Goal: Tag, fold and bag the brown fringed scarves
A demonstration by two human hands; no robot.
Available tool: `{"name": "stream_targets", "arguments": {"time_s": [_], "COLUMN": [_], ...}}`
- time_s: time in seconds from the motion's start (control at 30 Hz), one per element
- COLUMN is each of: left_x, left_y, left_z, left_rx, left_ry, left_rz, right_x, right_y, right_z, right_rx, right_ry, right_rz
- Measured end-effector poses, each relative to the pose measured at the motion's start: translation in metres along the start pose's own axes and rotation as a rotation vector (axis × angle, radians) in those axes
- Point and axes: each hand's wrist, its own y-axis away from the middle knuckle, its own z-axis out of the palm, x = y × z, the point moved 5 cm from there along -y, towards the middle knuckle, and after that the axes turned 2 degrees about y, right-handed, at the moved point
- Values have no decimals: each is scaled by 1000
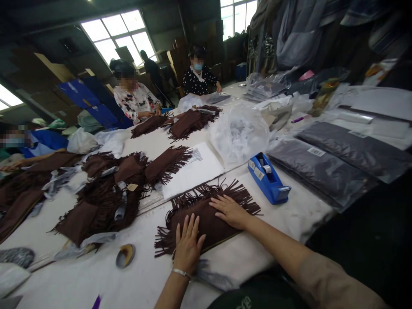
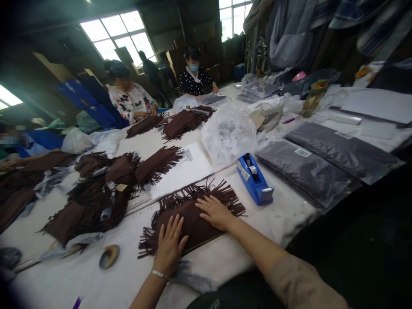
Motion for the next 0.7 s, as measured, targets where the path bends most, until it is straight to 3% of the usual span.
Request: {"name": "stream_targets", "arguments": {"time_s": [0.13,0.2,0.27,0.33,0.47,0.6,0.7], "left_x": [10,22,37,50,62,60,63], "left_y": [0,1,1,-3,-13,-17,-13], "left_z": [-15,-21,-20,-13,9,11,-3], "left_rx": [-81,-124,-165,-176,-155,-98,-64], "left_ry": [42,77,106,113,83,113,170], "left_rz": [72,162,239,274,337,358,314], "right_x": [66,79,72,53,7,-19,-24], "right_y": [29,55,84,113,151,150,129], "right_z": [-33,-56,-71,-68,-19,7,1], "right_rx": [180,271,359,405,216,67,59], "right_ry": [-11,-15,-87,-340,-1009,-1571,-1855], "right_rz": [267,363,447,570,791,840,689]}}
